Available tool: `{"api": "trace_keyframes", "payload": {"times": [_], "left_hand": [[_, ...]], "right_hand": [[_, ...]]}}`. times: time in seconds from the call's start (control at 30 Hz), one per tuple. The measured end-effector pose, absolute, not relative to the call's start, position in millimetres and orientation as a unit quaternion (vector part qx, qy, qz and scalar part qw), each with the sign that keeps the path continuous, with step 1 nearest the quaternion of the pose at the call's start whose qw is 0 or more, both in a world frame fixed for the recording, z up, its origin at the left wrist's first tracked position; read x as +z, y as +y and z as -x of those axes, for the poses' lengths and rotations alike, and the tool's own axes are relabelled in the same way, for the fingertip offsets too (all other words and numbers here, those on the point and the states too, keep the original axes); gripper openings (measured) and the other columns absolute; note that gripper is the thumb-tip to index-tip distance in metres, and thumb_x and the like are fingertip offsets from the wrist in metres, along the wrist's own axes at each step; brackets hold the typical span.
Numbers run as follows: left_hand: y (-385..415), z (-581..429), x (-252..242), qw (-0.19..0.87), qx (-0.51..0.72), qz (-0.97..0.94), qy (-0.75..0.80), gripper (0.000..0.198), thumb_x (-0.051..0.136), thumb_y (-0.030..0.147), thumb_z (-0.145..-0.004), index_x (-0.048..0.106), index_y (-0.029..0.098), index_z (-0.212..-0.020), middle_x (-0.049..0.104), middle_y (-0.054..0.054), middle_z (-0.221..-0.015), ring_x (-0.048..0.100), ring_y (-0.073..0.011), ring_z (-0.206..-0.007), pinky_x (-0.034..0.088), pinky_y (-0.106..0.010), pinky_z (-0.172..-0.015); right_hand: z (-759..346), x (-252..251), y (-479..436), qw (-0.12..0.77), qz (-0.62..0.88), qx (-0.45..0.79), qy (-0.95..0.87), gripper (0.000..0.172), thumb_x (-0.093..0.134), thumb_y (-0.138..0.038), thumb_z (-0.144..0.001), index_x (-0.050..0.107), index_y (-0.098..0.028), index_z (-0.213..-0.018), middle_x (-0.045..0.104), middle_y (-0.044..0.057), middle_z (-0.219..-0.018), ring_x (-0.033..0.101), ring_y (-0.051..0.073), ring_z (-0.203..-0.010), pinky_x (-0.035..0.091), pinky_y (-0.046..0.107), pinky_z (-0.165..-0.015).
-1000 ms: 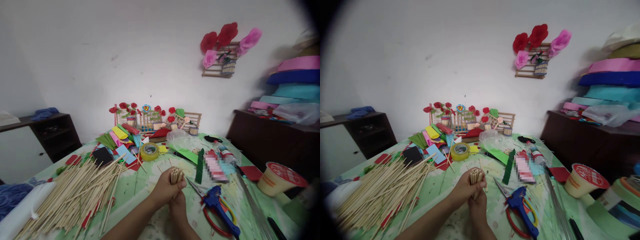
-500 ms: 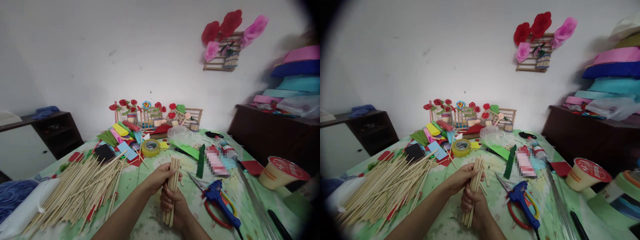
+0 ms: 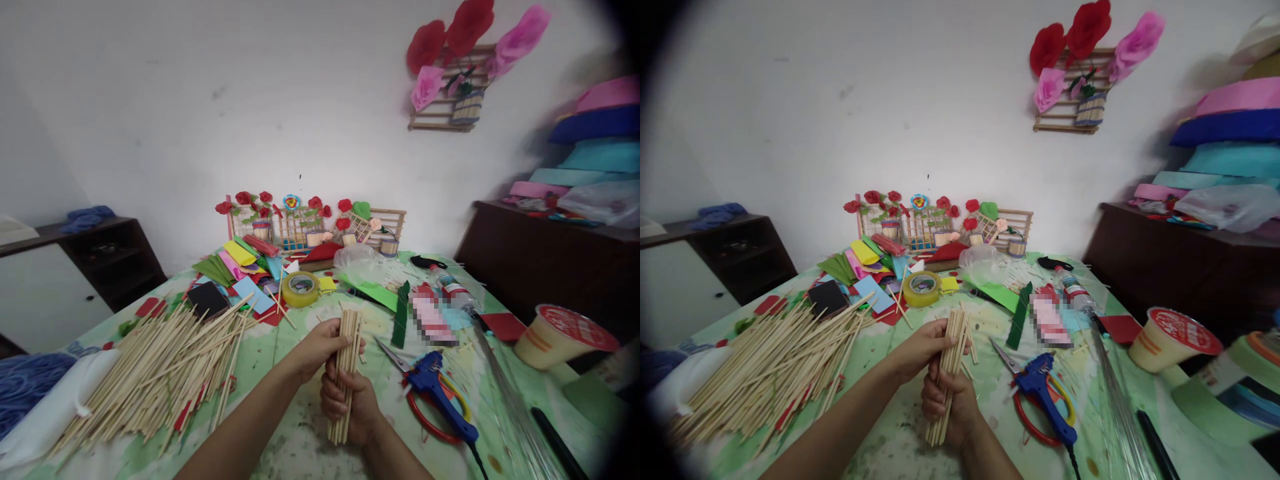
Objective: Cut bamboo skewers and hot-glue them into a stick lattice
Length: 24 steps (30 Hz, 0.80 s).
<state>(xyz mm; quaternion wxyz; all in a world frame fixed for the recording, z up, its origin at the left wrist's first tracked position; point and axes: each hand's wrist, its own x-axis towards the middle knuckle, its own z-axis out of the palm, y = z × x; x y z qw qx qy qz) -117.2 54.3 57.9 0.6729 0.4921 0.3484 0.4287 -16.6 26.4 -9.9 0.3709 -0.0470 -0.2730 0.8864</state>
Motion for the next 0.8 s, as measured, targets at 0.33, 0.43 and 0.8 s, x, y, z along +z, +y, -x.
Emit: {"api": "trace_keyframes", "payload": {"times": [0.33, 0.43, 0.8], "left_hand": [[46.6, 111.2, 64.5, 0.239, 0.445, -0.688, 0.521, 0.055, 0.060, 0.017, -0.068, 0.042, 0.021, -0.120, 0.047, -0.009, -0.119, 0.050, -0.0199, -0.098, 0.042, -0.038, -0.087], [39.3, 107.1, 69.0, 0.140, 0.439, -0.728, 0.507, 0.038, 0.058, 0.012, -0.069, 0.051, 0.021, -0.105, 0.046, -0.007, -0.113, 0.046, -0.0210, -0.104, 0.038, -0.038, -0.093], [34.7, 102.1, 74.0, 0.065, 0.382, -0.741, 0.548, 0.005, 0.060, 0.015, -0.071, 0.057, 0.017, -0.068, 0.049, -0.006, -0.090, 0.047, -0.0219, -0.091, 0.041, -0.037, -0.082]], "right_hand": [[17.9, -18.8, 32.7, 0.425, 0.155, 0.852, -0.265, 0.035, 0.069, -0.033, -0.059, 0.038, -0.018, -0.055, 0.032, -0.010, -0.041, 0.022, 0.002, -0.032, 0.018, 0.016, -0.033], [21.2, -20.0, 32.2, 0.472, 0.208, 0.816, -0.261, 0.019, 0.063, -0.018, -0.054, 0.045, -0.017, -0.061, 0.033, -0.010, -0.039, 0.023, 0.002, -0.032, 0.017, 0.015, -0.033], [31.6, -21.7, 31.4, 0.553, 0.317, 0.684, -0.354, 0.019, 0.062, -0.027, -0.065, 0.056, -0.016, -0.079, 0.041, -0.008, -0.040, 0.034, 0.007, -0.034, 0.025, 0.018, -0.033]]}}
